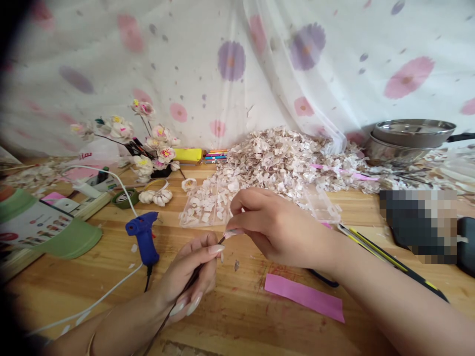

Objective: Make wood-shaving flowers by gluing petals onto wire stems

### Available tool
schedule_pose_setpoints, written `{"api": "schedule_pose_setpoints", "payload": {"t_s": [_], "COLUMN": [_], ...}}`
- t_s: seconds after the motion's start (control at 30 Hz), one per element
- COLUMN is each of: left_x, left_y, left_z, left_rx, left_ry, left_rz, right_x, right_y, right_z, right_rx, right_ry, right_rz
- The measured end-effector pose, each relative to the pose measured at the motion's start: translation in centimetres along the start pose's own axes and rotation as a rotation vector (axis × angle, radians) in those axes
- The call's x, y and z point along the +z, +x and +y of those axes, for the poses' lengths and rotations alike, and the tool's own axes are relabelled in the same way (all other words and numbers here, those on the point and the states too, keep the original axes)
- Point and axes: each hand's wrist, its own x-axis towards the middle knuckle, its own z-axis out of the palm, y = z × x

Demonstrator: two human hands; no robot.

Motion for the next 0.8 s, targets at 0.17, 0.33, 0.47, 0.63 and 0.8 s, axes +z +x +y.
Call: {"api": "schedule_pose_setpoints", "payload": {"t_s": [0.17, 0.33, 0.47, 0.63, 0.8], "left_x": [-0.23, -0.27, -0.24, -0.47, -0.56], "left_y": [-0.02, -0.14, -0.26, -0.3, -0.32], "left_z": [-0.22, -0.2, 0.0, -0.24, -0.44], "left_rx": [0.008, 0.018, 0.042, 0.058, 0.089], "left_ry": [-0.021, -0.019, 0.0, 0.012, 0.003], "left_rz": [-0.038, -0.042, -0.037, -0.052, -0.095], "right_x": [0.07, -0.33, -0.72, -0.52, -0.62], "right_y": [-0.04, -0.16, -0.21, -0.04, -0.12], "right_z": [-0.12, -0.05, -0.11, -0.36, -0.4], "right_rx": [-0.011, -0.029, -0.044, -0.072, -0.084], "right_ry": [-0.036, 0.006, -0.013, -0.073, -0.029], "right_rz": [-0.011, 0.038, 0.03, 0.009, 0.036]}}
